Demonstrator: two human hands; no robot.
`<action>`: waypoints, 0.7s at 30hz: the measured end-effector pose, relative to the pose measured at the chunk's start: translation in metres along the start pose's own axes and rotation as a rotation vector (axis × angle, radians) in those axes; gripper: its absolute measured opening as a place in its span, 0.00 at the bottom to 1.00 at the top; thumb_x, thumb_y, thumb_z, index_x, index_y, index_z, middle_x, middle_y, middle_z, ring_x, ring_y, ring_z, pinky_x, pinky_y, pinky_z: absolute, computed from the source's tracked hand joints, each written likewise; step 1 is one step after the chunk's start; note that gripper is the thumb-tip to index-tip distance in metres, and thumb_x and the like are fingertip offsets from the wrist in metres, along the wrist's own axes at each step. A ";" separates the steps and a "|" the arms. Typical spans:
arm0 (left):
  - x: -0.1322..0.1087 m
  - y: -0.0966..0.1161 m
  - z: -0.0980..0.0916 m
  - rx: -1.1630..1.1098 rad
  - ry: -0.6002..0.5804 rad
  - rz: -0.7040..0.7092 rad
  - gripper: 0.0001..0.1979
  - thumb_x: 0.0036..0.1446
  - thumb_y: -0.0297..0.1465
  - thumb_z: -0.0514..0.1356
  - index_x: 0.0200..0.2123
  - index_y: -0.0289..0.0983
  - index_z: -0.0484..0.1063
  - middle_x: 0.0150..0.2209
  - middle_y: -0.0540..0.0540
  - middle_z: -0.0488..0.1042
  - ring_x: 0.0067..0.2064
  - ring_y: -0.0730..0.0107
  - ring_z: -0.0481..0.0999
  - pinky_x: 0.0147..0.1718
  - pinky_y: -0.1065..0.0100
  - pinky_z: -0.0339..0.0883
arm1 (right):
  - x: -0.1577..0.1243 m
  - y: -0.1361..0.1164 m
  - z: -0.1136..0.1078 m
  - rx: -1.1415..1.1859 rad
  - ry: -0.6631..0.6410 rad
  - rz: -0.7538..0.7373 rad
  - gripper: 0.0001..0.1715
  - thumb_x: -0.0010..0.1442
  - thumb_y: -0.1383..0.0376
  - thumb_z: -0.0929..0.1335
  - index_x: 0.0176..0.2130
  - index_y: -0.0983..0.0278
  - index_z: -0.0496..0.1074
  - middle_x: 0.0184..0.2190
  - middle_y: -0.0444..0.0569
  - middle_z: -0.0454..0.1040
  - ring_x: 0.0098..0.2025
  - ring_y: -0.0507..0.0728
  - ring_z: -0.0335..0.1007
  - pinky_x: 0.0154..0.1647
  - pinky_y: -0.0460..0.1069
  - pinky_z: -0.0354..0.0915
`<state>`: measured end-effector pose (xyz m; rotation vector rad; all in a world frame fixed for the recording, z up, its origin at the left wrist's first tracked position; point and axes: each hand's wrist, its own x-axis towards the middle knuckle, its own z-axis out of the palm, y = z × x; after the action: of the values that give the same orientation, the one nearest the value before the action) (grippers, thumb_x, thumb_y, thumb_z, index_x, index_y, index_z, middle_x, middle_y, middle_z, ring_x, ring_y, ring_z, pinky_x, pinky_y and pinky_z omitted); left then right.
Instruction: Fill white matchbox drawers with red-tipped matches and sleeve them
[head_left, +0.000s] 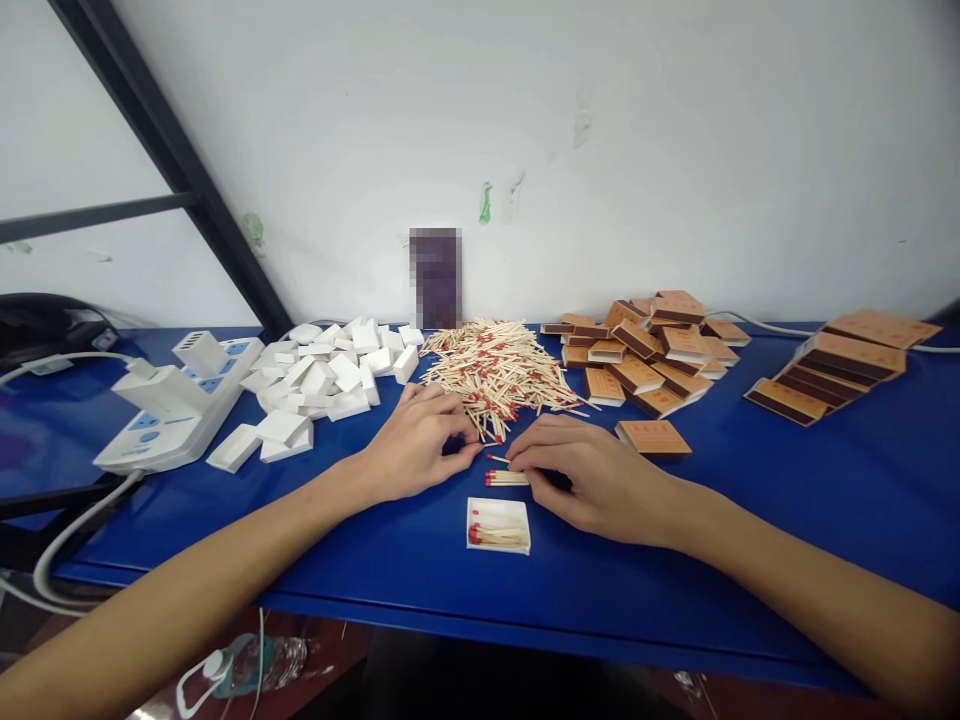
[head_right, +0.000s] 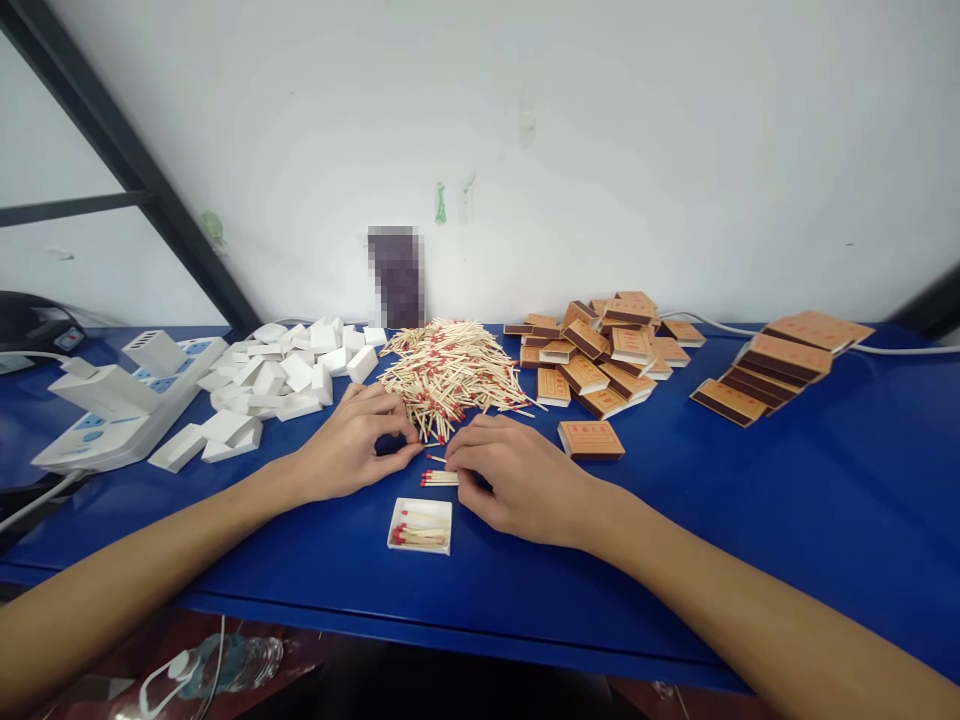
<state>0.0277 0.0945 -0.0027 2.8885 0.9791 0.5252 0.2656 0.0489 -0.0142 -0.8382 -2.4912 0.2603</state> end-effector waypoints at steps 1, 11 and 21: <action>0.001 0.000 0.001 -0.001 0.007 -0.015 0.08 0.63 0.34 0.62 0.32 0.39 0.77 0.33 0.49 0.74 0.41 0.63 0.70 0.41 0.61 0.52 | 0.000 -0.001 0.000 0.003 0.000 0.004 0.13 0.64 0.71 0.63 0.39 0.65 0.77 0.39 0.52 0.80 0.41 0.58 0.74 0.46 0.55 0.69; -0.003 0.006 -0.003 -0.110 -0.087 0.060 0.10 0.64 0.31 0.57 0.41 0.40 0.80 0.34 0.47 0.73 0.42 0.62 0.69 0.44 0.60 0.56 | -0.002 -0.003 0.000 -0.033 0.003 0.030 0.11 0.63 0.69 0.66 0.45 0.64 0.75 0.37 0.50 0.78 0.39 0.58 0.74 0.43 0.54 0.69; -0.006 0.012 -0.010 -0.192 -0.205 0.161 0.20 0.58 0.26 0.53 0.51 0.40 0.76 0.38 0.45 0.70 0.43 0.59 0.67 0.47 0.57 0.59 | -0.002 -0.001 0.009 0.110 0.010 0.019 0.10 0.65 0.70 0.65 0.43 0.64 0.75 0.37 0.50 0.77 0.38 0.55 0.73 0.39 0.50 0.69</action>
<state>0.0270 0.0811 0.0070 2.7918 0.6361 0.3027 0.2618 0.0463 -0.0222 -0.8161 -2.4356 0.3954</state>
